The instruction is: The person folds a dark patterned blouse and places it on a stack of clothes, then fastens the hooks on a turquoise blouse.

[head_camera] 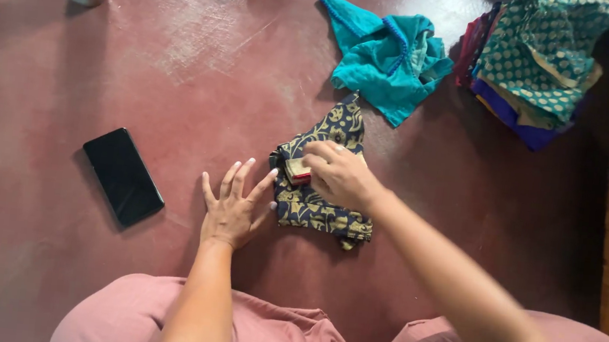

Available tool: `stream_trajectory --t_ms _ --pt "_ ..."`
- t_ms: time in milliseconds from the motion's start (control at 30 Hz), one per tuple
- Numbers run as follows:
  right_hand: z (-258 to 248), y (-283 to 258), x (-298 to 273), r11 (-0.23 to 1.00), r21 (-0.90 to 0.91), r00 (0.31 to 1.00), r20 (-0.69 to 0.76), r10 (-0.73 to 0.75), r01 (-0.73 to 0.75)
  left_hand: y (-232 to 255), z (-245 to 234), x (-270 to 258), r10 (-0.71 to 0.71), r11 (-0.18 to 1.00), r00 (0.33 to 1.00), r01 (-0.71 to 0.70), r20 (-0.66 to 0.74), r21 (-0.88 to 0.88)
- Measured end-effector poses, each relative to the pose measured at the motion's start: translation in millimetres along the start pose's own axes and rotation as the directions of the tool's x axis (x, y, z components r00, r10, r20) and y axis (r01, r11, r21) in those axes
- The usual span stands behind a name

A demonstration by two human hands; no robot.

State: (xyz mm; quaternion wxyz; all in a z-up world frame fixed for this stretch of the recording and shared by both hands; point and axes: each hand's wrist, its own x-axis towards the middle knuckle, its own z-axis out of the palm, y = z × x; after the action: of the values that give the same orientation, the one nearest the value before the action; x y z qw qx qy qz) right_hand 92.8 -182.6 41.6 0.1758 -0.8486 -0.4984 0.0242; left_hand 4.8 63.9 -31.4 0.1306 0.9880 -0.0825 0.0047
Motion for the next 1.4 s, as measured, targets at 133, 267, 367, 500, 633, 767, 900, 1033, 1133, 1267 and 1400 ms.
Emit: stream_trajectory --t_ms 133,267,367,500,633,767,900,1033,1133,1267,1400 --pt "28 -23 -9 0.94 -0.001 0.92 -0.206 0.333 -0.341 -6 23 -1 0.08 0.997 0.988 -0.08 -0.133 0.011" --pt "44 -32 -4 0.917 -0.085 0.878 -0.334 0.343 -0.39 -5 22 1 0.116 0.992 0.981 -0.122 -0.153 -0.031" --pt "57 -17 -6 0.894 -0.206 0.886 -0.338 0.317 -0.398 -5 19 0 0.108 0.993 0.977 -0.115 -0.186 -0.027" --pt "44 -11 1 0.893 -0.245 0.907 -0.291 0.304 -0.378 -6 17 4 0.069 0.996 0.988 -0.077 -0.138 -0.051" --pt "39 -27 5 0.937 -0.254 0.932 -0.33 0.148 -0.238 -5 13 0 0.061 0.992 0.989 -0.075 -0.132 -0.099" --pt "50 -30 5 0.962 0.047 0.947 -0.171 0.272 -0.268 0 11 12 0.022 0.992 0.988 -0.04 -0.153 -0.119" --pt "55 -32 3 0.924 0.005 0.917 -0.121 0.381 -0.383 17 25 41 -0.275 0.945 0.96 0.26 -0.053 -0.198" --pt "73 -7 -9 0.937 0.061 0.93 -0.116 0.349 -0.344 19 32 44 -0.122 0.989 0.973 0.102 -0.196 -0.109" --pt "76 10 -7 0.86 0.369 0.907 -0.095 0.411 -0.351 17 32 49 0.043 0.999 0.957 -0.045 -0.288 -0.001" --pt "52 3 12 0.801 0.35 0.829 -0.106 0.549 -0.485 17 33 48 -0.03 0.999 0.983 0.024 -0.18 -0.032" --pt "72 32 17 0.799 -0.11 0.806 -0.114 0.581 -0.591 18 30 48 -0.034 0.999 0.981 0.026 -0.191 -0.044"
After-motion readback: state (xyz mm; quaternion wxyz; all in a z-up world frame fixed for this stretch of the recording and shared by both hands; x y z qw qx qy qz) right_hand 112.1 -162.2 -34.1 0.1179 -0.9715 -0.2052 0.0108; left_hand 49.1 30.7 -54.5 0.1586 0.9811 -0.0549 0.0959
